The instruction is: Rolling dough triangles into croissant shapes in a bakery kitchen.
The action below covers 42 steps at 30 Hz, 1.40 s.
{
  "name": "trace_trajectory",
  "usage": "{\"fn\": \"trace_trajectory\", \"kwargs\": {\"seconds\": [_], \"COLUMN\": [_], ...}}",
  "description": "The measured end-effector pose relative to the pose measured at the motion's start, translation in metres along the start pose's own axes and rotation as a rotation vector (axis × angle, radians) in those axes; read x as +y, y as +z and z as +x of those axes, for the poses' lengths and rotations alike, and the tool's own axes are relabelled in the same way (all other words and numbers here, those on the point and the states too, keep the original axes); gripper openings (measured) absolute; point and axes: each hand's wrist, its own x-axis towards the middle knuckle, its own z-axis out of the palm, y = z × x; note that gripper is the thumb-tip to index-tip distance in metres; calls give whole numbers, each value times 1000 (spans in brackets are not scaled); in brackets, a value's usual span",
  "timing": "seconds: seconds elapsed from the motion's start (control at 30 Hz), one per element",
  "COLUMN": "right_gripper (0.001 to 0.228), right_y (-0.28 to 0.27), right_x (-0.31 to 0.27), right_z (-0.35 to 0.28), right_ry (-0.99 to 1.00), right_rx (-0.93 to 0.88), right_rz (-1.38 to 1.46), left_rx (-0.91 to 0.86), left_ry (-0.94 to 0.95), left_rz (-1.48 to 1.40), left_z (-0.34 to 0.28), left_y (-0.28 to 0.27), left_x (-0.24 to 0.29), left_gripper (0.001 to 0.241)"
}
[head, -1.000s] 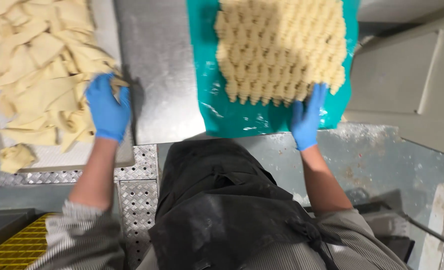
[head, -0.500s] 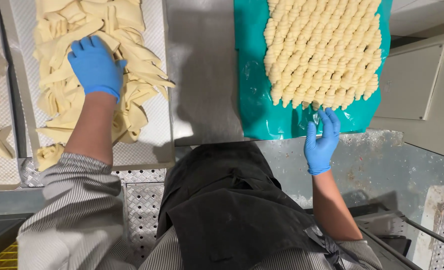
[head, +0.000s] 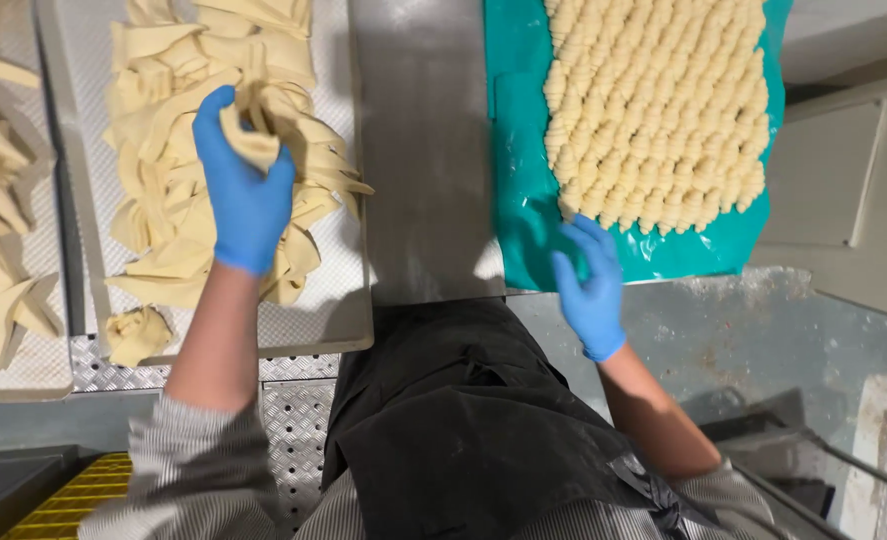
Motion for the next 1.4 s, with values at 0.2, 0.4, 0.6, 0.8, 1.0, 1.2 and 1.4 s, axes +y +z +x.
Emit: {"fn": "trace_trajectory", "kwargs": {"seconds": [0.2,0.4,0.6,0.8,1.0,1.2,1.4], "right_gripper": [28,32,34,35,33,27,27], "right_y": [28,86,100,87,67,39,-15], "right_x": [-113,-93,-46,-66,-82,-56,-37], "right_z": [62,106,101,94,95,92,82], "right_ry": [236,468,658,609,618,682,718], "right_rx": [-447,-521,-681,-604,-357,-124,-3], "right_rz": [740,977,1416,1238,1125,1247,1295], "left_rx": [-344,-368,-505,-557,-143,127,-276], "left_ry": [-156,61,-164,-304,-734,-834,-157], "left_rz": [-573,-230,-557,-1120,-1273,-1513,8], "left_z": [-13,-1,-7,-11,-44,-60,-70], "left_y": [18,80,78,76,102,120,143], "left_x": [93,88,82,82,62,4,-4], "left_gripper": [68,77,81,76,46,37,33]}}
